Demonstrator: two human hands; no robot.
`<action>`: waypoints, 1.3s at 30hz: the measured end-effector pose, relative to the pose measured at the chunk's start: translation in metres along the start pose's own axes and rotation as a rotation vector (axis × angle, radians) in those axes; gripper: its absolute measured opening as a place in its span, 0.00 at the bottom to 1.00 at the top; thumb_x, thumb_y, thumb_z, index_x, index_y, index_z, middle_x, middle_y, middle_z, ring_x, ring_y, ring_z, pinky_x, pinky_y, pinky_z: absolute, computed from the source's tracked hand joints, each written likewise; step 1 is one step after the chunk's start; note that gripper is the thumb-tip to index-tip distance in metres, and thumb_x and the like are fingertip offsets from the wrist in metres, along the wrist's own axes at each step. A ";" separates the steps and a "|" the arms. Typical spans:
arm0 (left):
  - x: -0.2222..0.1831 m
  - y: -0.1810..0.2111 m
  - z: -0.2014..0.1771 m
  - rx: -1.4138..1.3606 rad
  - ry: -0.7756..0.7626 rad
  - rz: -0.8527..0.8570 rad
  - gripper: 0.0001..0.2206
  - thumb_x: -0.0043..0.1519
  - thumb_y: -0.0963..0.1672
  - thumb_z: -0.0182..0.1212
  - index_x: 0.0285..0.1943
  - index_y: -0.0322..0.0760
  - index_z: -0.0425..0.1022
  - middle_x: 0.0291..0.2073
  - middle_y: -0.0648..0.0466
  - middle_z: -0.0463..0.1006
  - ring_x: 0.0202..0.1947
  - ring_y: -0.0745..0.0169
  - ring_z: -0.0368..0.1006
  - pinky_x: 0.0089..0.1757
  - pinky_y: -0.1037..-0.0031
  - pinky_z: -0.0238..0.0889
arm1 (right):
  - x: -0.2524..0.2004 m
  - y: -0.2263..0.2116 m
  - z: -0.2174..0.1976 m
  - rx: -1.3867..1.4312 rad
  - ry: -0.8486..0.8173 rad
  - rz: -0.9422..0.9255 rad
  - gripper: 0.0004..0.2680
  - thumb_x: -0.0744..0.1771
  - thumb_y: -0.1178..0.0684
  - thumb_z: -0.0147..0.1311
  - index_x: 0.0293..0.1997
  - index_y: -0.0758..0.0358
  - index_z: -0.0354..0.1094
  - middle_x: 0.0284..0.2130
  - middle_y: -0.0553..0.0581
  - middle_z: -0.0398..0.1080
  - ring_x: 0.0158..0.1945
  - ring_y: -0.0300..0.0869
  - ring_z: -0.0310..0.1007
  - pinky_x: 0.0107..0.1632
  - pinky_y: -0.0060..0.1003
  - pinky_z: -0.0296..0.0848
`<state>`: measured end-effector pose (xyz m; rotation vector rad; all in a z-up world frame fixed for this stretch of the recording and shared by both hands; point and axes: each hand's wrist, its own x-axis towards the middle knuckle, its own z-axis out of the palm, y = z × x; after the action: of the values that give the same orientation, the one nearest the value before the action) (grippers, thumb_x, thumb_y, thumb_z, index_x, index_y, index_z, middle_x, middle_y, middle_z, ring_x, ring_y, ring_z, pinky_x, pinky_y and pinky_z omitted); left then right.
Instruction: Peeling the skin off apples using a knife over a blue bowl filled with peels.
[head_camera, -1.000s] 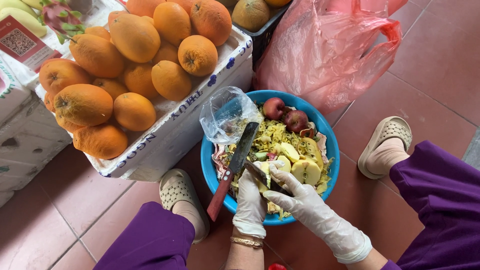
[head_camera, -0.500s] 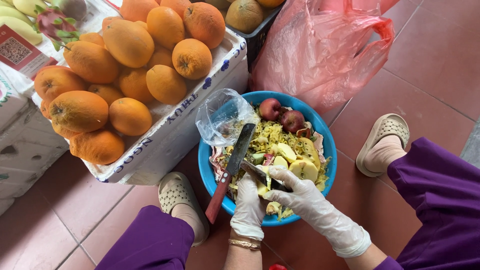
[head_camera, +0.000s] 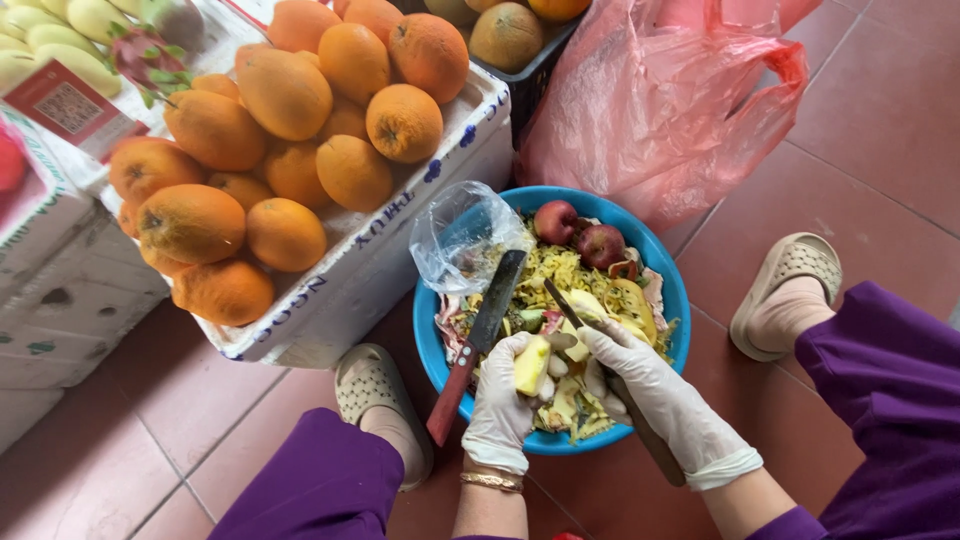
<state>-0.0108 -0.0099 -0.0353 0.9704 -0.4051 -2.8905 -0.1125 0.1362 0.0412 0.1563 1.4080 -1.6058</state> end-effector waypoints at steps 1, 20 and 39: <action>-0.005 0.005 0.010 0.010 0.000 0.011 0.19 0.67 0.45 0.46 0.46 0.21 0.78 0.21 0.46 0.76 0.09 0.65 0.61 0.13 0.82 0.47 | 0.004 0.002 0.001 0.005 -0.012 -0.007 0.17 0.69 0.47 0.49 0.62 0.64 0.63 0.14 0.59 0.60 0.11 0.37 0.47 0.14 0.30 0.42; 0.136 0.095 0.002 1.502 0.677 1.056 0.25 0.58 0.42 0.55 0.68 0.43 0.68 0.52 0.43 0.69 0.46 0.40 0.74 0.47 0.62 0.69 | 0.017 -0.013 -0.015 -0.060 0.216 -0.065 0.26 0.66 0.43 0.56 0.75 0.46 0.55 0.15 0.61 0.63 0.12 0.43 0.54 0.14 0.35 0.49; 0.141 0.006 0.062 2.630 -0.306 0.389 0.17 0.57 0.42 0.55 0.56 0.55 0.72 0.45 0.50 0.80 0.55 0.36 0.71 0.50 0.44 0.62 | 0.017 -0.018 -0.045 0.072 0.349 -0.094 0.12 0.68 0.41 0.58 0.53 0.50 0.69 0.15 0.61 0.65 0.10 0.44 0.57 0.11 0.38 0.53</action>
<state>-0.1606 -0.0218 -0.0690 -0.0672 -3.4673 -0.4304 -0.1552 0.1614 0.0289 0.4353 1.6411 -1.7687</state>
